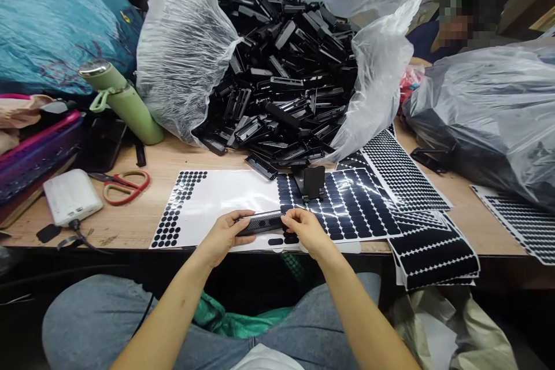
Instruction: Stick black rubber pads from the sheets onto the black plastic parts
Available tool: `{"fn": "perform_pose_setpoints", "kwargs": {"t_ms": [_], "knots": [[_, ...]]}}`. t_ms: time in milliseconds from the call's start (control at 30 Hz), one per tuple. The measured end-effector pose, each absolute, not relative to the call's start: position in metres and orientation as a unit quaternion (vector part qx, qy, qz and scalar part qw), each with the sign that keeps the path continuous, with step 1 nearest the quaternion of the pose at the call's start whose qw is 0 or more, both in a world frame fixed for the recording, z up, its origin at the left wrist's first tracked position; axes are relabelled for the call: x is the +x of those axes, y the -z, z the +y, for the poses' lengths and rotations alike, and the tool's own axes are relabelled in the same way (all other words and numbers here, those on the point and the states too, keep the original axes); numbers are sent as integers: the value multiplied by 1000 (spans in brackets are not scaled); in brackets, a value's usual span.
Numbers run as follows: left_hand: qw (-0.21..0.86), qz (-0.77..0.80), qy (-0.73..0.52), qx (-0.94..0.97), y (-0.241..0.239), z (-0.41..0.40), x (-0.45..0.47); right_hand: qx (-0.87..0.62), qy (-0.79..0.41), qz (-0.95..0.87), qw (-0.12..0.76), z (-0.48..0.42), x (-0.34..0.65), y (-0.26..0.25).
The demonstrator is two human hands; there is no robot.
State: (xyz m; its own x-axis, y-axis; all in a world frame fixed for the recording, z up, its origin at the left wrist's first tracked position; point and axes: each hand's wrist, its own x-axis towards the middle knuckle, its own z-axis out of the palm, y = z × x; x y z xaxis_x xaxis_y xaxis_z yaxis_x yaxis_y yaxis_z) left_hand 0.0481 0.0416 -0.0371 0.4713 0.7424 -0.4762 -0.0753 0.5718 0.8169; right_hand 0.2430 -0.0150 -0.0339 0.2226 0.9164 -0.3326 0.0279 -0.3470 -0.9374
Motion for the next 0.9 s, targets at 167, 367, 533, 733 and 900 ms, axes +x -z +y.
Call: {"fn": "perform_pose_setpoints", "kwargs": {"t_ms": [167,367,533,733,900], "knots": [[774,437,-265,374,37,42,48,-642,-513,-358,443,-15,243,34],[777,432,-263,375,38,43,48,-651,-494,-373,439,-16,242,43],[774,431,-263,382,39,42,47,-678,-442,-400,431,-16,240,52],[771,430,-262,389,39,41,47,-702,-380,-422,429,-19,234,54],[772,432,-258,389,37,41,48,-712,-349,-427,434,-22,230,48]]}}
